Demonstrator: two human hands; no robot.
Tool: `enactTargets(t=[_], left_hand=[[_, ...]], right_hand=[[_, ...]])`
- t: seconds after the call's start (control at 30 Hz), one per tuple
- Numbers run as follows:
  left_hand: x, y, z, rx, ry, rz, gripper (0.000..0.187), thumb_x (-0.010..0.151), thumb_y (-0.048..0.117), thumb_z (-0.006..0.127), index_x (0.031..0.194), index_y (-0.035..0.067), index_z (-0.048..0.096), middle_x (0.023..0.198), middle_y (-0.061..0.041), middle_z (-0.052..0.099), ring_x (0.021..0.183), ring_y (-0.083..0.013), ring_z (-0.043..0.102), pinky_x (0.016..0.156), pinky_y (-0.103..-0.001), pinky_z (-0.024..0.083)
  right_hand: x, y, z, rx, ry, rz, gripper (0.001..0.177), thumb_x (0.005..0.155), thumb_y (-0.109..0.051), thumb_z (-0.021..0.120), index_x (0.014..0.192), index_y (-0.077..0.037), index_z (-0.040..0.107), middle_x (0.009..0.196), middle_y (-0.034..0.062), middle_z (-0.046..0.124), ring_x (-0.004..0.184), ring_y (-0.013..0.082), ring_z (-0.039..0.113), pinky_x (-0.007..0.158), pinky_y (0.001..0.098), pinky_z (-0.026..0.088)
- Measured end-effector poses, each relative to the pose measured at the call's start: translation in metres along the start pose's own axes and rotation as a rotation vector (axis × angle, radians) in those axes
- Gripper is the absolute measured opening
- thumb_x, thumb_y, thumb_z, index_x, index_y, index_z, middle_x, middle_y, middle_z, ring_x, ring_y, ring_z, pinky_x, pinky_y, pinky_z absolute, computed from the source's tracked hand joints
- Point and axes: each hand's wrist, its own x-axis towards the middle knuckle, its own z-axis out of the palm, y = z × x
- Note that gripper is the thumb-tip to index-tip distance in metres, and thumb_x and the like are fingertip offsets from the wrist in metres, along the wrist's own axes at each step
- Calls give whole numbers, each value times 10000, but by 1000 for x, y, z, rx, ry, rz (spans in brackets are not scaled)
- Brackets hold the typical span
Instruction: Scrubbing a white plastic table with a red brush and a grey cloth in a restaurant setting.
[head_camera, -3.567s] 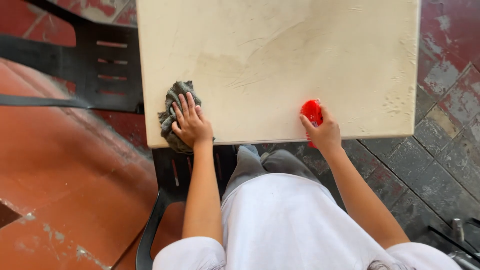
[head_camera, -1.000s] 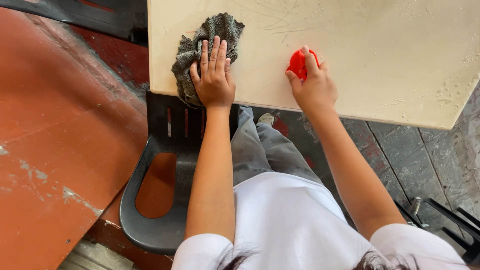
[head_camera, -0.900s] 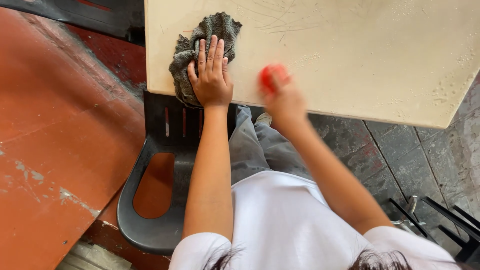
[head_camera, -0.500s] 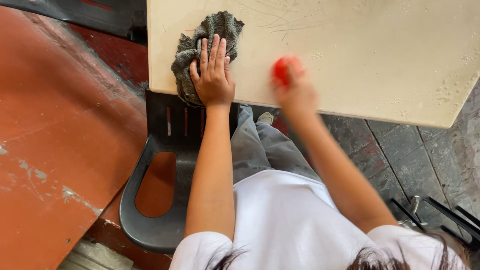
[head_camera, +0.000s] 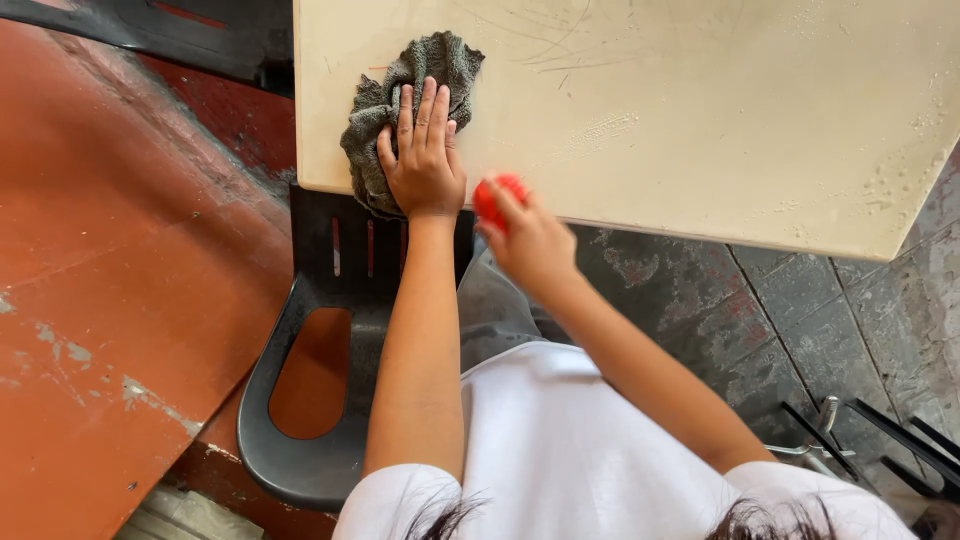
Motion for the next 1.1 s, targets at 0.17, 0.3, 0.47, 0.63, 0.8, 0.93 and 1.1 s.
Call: enactTargets(t=[0.17, 0.3, 0.47, 0.63, 0.8, 0.93, 1.1], left_hand=[[-2, -1, 0, -15, -24, 0, 395, 1118, 268, 498, 1505, 236, 568, 1601, 85, 466, 1520, -152, 384, 1179, -442, 300], [-3, 2, 2, -20, -17, -38, 383, 1125, 270, 495, 1501, 252, 567, 1600, 105, 473, 1525, -136, 389, 1198, -438, 303], [0, -2, 0, -6, -3, 0, 394, 1118, 263, 491, 1504, 239, 566, 1600, 87, 471, 1520, -151, 389, 1189, -446, 309], [-3, -2, -1, -8, -23, 0, 391, 1126, 272, 491, 1510, 239, 562, 1602, 83, 470, 1521, -157, 398, 1186, -442, 303], [2, 1, -1, -1, -7, -14, 396, 1119, 272, 502, 1509, 238, 563, 1601, 80, 472, 1515, -150, 403, 1183, -440, 305], [1, 0, 0, -10, 1, 11, 395, 1112, 271, 504, 1500, 242, 568, 1594, 86, 480, 1514, -152, 400, 1188, -443, 299], [-2, 0, 0, -26, 2, -15, 379, 1121, 273, 507, 1493, 237, 576, 1591, 86, 489, 1515, -154, 407, 1189, -438, 302]], right_hand=[[27, 44, -33, 50, -46, 160, 529, 931, -395, 757, 1409, -252, 582, 1252, 146, 670, 998, 376, 713, 776, 470, 593], [47, 60, -34, -175, -150, 378, 603, 970, -456, 727, 1499, -267, 509, 1126, 264, 648, 896, 430, 691, 687, 525, 561], [5, 8, 8, 22, -88, 28, 556, 925, -418, 724, 1440, -290, 559, 1205, 212, 671, 937, 399, 720, 731, 484, 597], [52, 67, -44, 22, -78, 376, 547, 959, -454, 730, 1445, -284, 543, 1127, 179, 704, 908, 382, 713, 708, 486, 571], [6, 3, -3, 76, 24, 17, 466, 943, -379, 737, 1371, -257, 598, 1224, 153, 706, 979, 354, 728, 769, 432, 608], [18, 31, -9, 15, -66, 5, 558, 860, -401, 776, 1383, -280, 620, 1218, 171, 689, 913, 373, 719, 706, 455, 594], [55, 92, -50, -79, -56, 399, 633, 970, -460, 756, 1520, -251, 523, 1180, 187, 666, 990, 385, 680, 784, 502, 545]])
